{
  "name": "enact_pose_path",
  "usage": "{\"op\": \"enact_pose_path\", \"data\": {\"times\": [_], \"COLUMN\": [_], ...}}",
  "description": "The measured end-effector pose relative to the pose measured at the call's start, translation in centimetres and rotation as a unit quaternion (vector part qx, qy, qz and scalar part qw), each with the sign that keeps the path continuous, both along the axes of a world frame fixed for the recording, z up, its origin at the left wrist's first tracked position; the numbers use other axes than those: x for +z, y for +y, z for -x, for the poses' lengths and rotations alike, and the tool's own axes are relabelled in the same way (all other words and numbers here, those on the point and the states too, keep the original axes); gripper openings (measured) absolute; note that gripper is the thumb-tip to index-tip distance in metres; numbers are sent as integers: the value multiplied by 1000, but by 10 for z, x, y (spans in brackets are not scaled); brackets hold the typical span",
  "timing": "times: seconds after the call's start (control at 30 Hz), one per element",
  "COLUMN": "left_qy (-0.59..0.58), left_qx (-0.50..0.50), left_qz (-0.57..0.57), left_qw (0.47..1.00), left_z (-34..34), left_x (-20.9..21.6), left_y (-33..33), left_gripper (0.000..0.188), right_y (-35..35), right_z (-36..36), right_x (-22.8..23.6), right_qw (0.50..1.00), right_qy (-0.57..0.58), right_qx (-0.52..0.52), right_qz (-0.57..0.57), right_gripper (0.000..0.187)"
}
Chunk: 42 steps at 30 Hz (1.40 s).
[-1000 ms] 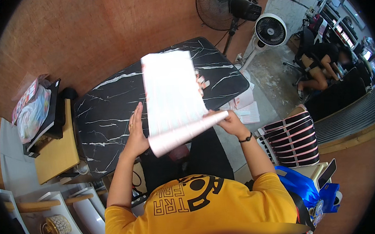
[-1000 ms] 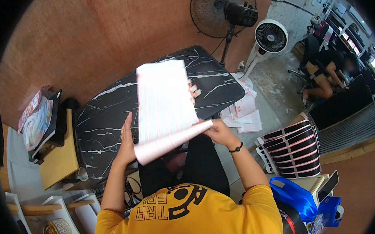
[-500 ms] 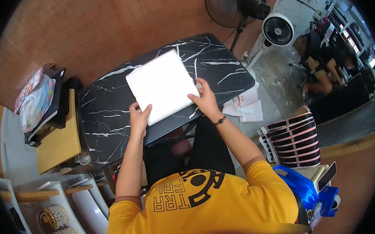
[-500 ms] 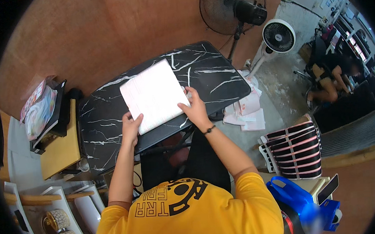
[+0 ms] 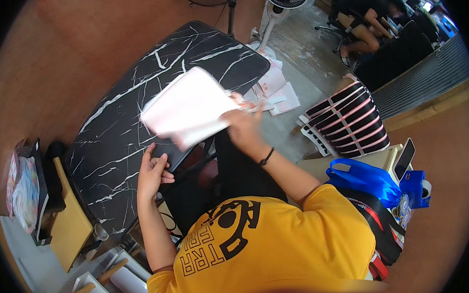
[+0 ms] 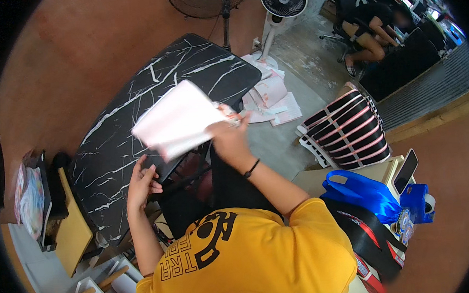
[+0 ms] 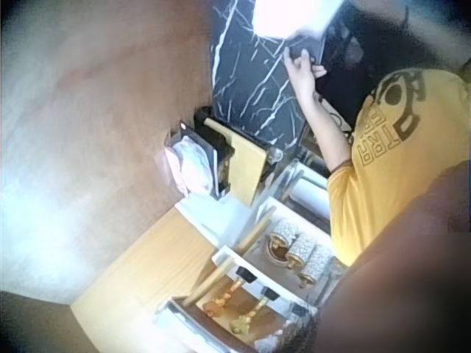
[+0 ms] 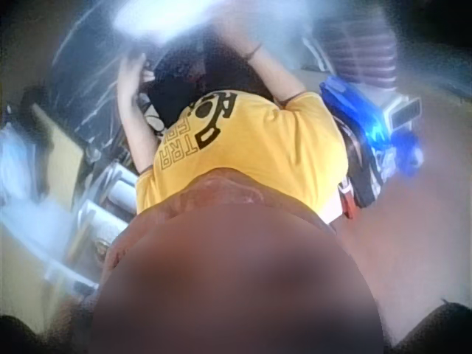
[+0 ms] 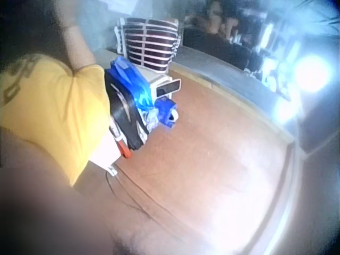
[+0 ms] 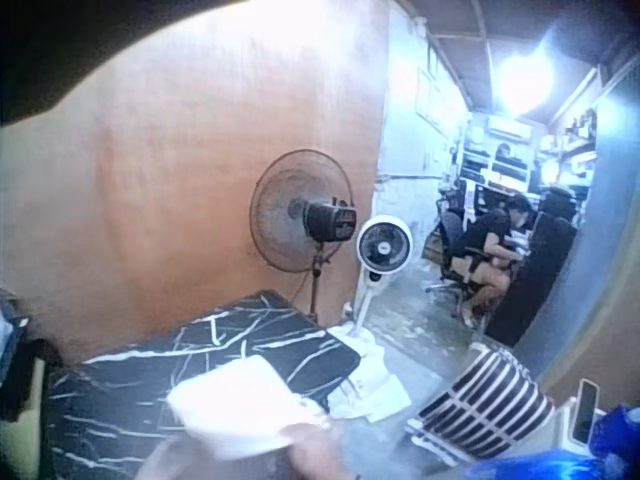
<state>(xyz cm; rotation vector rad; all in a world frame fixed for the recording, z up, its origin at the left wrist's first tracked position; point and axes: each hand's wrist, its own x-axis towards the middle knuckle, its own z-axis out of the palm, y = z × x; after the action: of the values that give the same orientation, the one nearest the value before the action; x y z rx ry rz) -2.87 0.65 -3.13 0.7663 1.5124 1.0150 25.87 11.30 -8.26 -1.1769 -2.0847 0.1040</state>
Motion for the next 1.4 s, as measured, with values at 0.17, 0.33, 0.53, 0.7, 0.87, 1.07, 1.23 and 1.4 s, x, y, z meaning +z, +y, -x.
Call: {"op": "enact_pose_path", "data": {"times": [0.17,0.33,0.53,0.7,0.87,1.07,1.23,1.4], "left_qy": [105,137,204,343,335,337,357,407], "left_qx": [37,15,3,53,82,91,87,85], "left_qz": [-69,-143,-136,-183,-212,-224,-226,-230], "left_qw": [991,980,970,920,915,910,902,880], "left_z": [-15,-15,-13,-16,-18,-18,-20,-27], "left_x": [12,0,-27,-43,-50,-55,-52,-41], "left_y": [-5,0,16,15,13,14,14,15], "left_gripper": [47,36,32,21,18,17,16,12], "right_y": [40,-17,-76,-55,49,182,212,118], "right_z": [-115,-190,-211,-218,-225,-217,-216,-177], "right_x": [-125,-251,-287,-310,-294,-188,-190,-321], "right_qw": [877,904,769,644,705,732,629,856], "right_qy": [397,67,96,114,164,398,471,42], "right_qx": [-263,-423,-340,-296,-252,-179,-152,-165], "right_qz": [61,1,533,696,643,523,599,489], "right_gripper": [25,42,43,43,47,36,50,44]}}
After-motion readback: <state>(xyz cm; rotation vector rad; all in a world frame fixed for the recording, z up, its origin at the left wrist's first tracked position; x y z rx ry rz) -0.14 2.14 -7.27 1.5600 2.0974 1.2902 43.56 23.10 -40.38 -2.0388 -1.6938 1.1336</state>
